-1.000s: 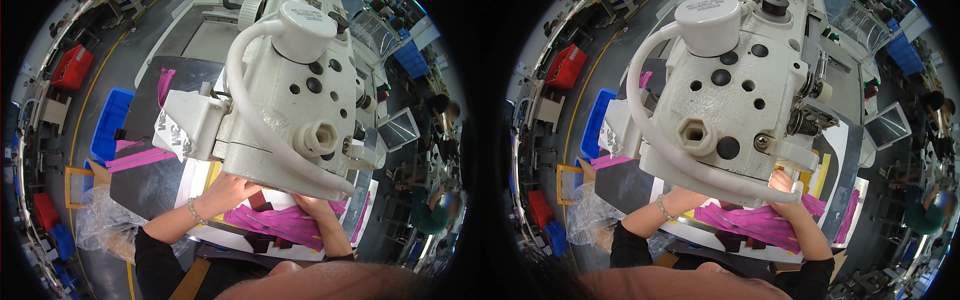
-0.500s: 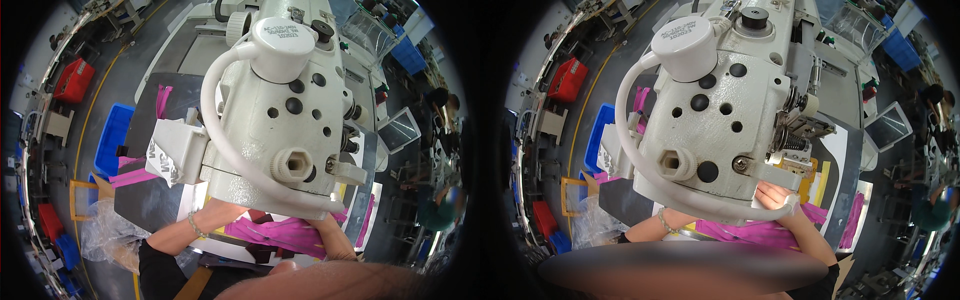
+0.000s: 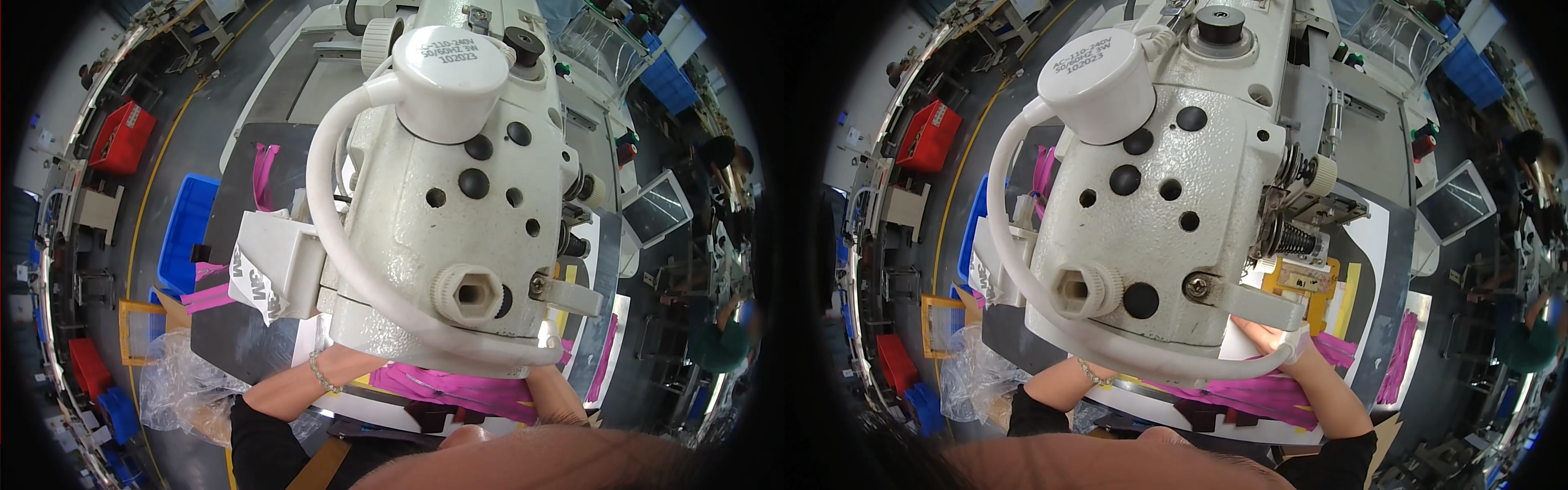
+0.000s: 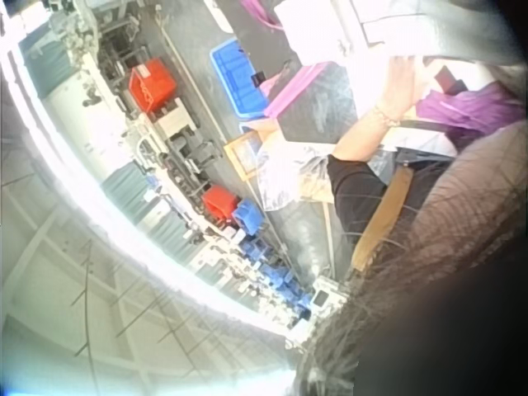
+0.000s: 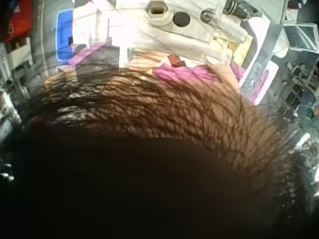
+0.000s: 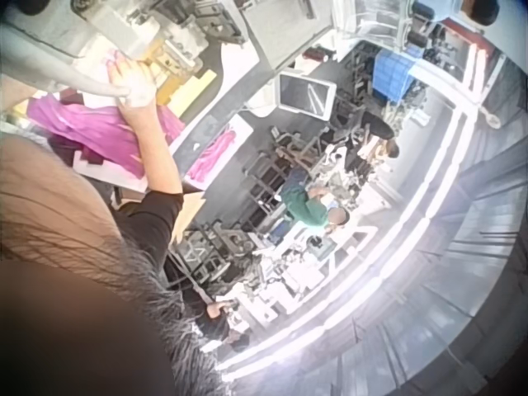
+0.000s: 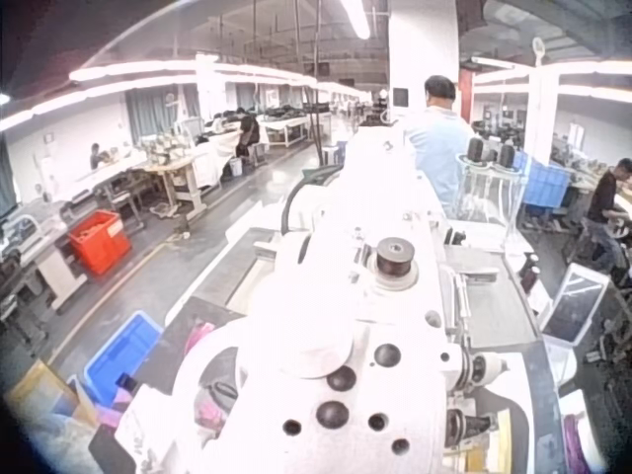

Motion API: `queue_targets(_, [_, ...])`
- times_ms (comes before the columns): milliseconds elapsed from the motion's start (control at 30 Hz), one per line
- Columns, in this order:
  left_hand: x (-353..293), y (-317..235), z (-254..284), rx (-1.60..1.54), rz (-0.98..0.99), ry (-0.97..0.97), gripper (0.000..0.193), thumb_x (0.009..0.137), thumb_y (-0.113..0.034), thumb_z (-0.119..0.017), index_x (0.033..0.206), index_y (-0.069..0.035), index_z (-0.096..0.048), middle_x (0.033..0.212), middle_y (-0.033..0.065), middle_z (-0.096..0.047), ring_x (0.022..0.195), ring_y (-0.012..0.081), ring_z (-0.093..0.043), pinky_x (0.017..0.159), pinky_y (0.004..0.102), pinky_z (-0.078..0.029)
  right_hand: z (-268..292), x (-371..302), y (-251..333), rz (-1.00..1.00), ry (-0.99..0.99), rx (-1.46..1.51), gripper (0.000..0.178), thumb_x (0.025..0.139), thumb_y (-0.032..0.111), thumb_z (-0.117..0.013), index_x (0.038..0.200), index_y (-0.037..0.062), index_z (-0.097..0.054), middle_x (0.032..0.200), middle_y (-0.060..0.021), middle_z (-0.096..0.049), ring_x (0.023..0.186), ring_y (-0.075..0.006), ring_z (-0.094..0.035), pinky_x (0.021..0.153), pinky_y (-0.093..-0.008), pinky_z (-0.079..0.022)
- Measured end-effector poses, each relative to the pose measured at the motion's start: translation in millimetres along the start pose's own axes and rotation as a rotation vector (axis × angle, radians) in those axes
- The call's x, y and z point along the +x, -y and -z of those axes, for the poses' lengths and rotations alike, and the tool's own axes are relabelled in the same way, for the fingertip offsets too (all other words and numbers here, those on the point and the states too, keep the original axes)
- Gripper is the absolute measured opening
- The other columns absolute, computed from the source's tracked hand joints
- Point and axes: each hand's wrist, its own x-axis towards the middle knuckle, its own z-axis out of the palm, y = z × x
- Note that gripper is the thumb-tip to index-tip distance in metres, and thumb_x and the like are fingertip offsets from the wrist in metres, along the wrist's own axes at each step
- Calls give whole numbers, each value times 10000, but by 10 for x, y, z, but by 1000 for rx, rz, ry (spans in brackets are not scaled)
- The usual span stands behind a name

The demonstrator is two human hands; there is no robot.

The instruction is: The recorder is using an industrial sewing machine to attach fabric straps or labels to pink fabric pieces.

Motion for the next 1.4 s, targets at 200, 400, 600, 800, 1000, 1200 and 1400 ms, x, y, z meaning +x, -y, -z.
queue_targets(200, [119, -16, 90, -81, 41, 23, 325, 810, -150, -576, 1129, -123, -633, 1071, 146, -599, 1079, 292, -545, 905, 479, -418, -1, 35, 11, 27, -26, -35, 336, 677, -2, -654, 1012, 1, -679, 1022, -167, -669, 954, -329, -652, 833, -400, -522])
queue_targets(400, [74, -56, 245, -163, 81, 51, 324, 812, -130, -570, 1129, -120, -637, 1111, 137, -598, 1100, 299, -544, 934, 465, -416, -26, -9, -35, 49, -15, -67, 347, 677, 14, -641, 1022, 4, -676, 1032, -159, -669, 960, -318, -653, 837, -399, -523])
queue_targets(600, [281, -44, 364, -251, 115, 74, 325, 814, -109, -565, 1129, -116, -642, 1150, 128, -597, 1121, 305, -543, 963, 450, -414, 111, 33, 85, -10, 50, -159, 346, 703, 54, -610, 1041, 24, -674, 1070, -135, -664, 971, -293, -653, 838, -401, -528])
queue_targets(800, [390, -113, 444, -285, 107, 52, 317, 814, -95, -564, 1117, -116, -653, 1127, 133, -604, 1098, 306, -557, 972, 441, -418, 12, -44, 116, -111, 49, -45, 331, 728, 78, -603, 1050, 40, -668, 1099, -121, -648, 1002, -283, -641, 815, -392, -522])
queue_targets(1000, [309, -73, 324, -49, 22, 88, 363, 793, -125, -570, 1147, -152, -648, 1003, 107, -583, 1037, 296, -523, 912, 462, -419, 55, 19, 211, -46, 28, -182, 347, 664, 20, -660, 1010, 11, -660, 1089, -135, -644, 993, -308, -629, 818, -406, -507])
queue_targets(1200, [368, -98, 410, 77, -50, 47, 395, 791, -130, -562, 1178, -168, -633, 1140, 128, -521, 1125, 300, -465, 963, 466, -389, 85, 174, 282, 58, 76, -167, 339, 686, 9, -678, 1024, 20, -659, 1018, -126, -656, 935, -294, -630, 837, -400, -499])
queue_targets(1400, [410, -87, 438, 115, -62, 42, 394, 783, -150, -566, 1173, -153, -621, 1198, 134, -502, 1171, 298, -452, 972, 458, -394, -35, 271, 259, 108, 132, -222, 318, 685, 66, -715, 998, 36, -667, 1014, -84, -653, 925, -233, -629, 801, -367, -495])
